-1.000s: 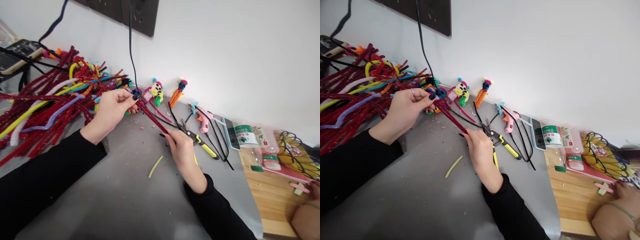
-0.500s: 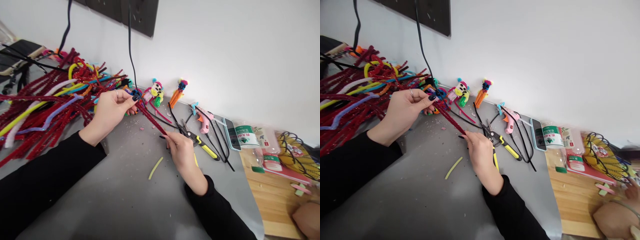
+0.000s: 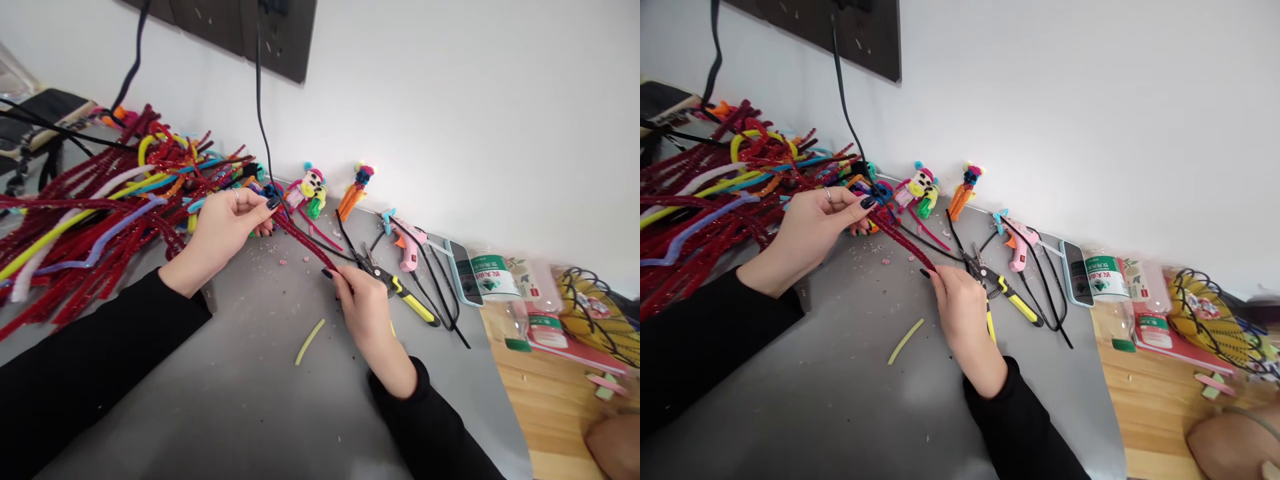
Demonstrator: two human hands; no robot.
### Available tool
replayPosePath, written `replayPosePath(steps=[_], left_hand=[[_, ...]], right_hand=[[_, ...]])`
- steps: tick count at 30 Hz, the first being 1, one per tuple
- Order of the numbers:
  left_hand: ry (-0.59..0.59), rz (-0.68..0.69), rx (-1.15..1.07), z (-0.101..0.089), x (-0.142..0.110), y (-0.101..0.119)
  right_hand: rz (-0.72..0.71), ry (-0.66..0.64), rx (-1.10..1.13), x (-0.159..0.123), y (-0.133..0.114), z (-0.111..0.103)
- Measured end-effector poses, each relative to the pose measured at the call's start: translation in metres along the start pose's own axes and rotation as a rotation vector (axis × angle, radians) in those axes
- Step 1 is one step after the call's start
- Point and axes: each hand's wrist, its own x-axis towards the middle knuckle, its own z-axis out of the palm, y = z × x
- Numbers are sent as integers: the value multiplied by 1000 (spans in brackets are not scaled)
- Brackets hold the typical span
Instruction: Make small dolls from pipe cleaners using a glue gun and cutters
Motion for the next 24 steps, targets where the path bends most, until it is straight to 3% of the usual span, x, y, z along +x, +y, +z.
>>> replayPosePath(steps=[7,15,24], left_hand=[[-135,109,13,-1,0,-10],[-130,147,90,-3,-2,-4],[-167,189,52,-5,-2,-4]], right_hand=[[-34,-14,65,0,-5,2],[-99,20,104,0,-5,1],[-60,18,164,1,-11,2]])
